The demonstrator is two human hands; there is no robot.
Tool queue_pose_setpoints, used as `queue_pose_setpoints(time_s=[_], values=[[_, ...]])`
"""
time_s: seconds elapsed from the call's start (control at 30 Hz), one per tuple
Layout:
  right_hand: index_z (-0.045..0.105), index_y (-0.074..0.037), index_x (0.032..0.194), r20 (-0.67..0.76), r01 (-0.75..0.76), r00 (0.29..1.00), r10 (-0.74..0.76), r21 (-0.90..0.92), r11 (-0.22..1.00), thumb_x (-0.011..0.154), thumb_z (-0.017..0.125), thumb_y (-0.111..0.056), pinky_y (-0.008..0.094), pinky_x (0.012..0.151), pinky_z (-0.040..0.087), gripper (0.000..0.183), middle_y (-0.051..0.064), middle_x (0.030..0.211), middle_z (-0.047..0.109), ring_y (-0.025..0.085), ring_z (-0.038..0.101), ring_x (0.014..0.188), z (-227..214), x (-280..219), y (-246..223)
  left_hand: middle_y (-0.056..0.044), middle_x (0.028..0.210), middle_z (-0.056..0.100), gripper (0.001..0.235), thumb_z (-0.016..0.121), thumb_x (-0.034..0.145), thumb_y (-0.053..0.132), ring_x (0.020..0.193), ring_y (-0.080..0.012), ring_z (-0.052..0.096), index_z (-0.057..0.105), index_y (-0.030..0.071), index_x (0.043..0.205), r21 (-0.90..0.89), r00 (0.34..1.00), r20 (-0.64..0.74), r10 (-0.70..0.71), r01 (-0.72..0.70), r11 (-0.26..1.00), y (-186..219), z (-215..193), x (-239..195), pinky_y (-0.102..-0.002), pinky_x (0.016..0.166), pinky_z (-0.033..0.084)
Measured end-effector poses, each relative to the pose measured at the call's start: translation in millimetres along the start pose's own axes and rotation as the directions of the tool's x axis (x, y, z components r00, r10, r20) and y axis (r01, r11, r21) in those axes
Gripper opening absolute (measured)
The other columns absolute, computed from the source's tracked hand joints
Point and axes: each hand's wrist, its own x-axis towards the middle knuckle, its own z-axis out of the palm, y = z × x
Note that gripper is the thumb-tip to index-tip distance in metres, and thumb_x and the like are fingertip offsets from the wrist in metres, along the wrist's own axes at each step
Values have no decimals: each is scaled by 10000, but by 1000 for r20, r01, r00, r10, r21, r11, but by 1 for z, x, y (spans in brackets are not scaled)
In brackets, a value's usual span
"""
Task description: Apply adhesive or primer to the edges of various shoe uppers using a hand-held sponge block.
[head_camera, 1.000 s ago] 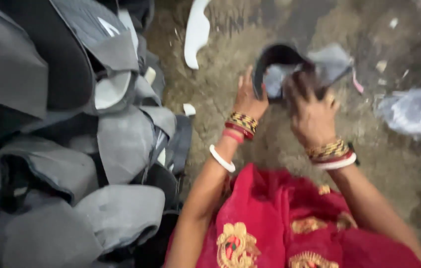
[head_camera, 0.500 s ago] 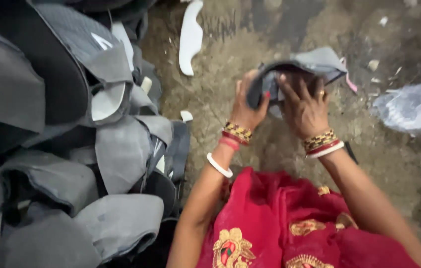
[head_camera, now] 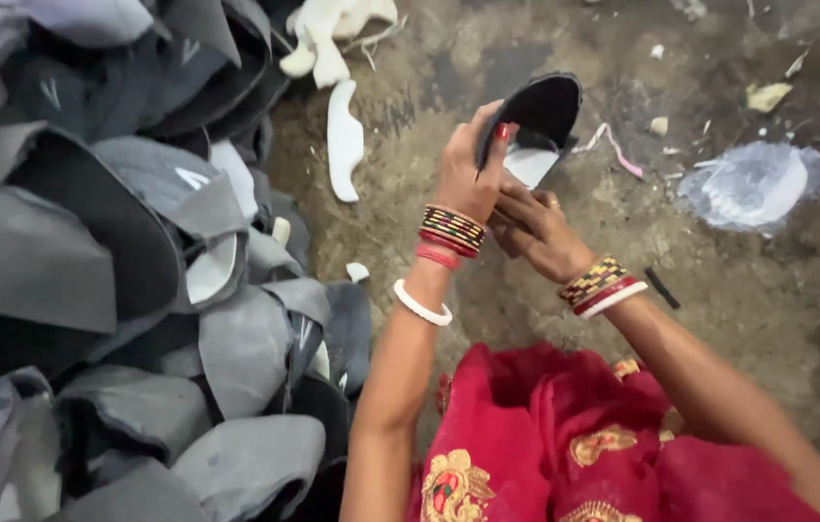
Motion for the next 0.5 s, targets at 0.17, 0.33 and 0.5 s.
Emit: queue_pose_setpoints(time_s=[0.17,0.33,0.5], values=[[654,-244,1369,-94,38,994,-54,-164,986,909,575,-176,539,1040,368,472,7,1587,497,413,476,1224,-27,23,-8,-172,1068,741,400,522,1066,380,1041,-397,668,610,78,1314,202,998,36,42,-48,978,-56,26,54,-452,943,526],[639,-277,1397,-33,-2,999,-10,-332,943,897,577,-195,608,1002,324,510,16,1528,517,459,407,1289,-46,49,7,-195,1109,748,521,460,1037,520,1098,-417,667,670,109,1278,316,987,113,-113,72,946,-68,54,100,-493,973,499],[651,-208,1340,-160,22,982,-101,-436,900,920,586,-195,618,1031,323,425,71,1510,545,484,354,1406,-39,82,55,-236,1170,695,630,388,1000,586,1155,-441,606,617,125,1362,503,974,124,-191,104,858,-82,87,130,-624,1044,362]])
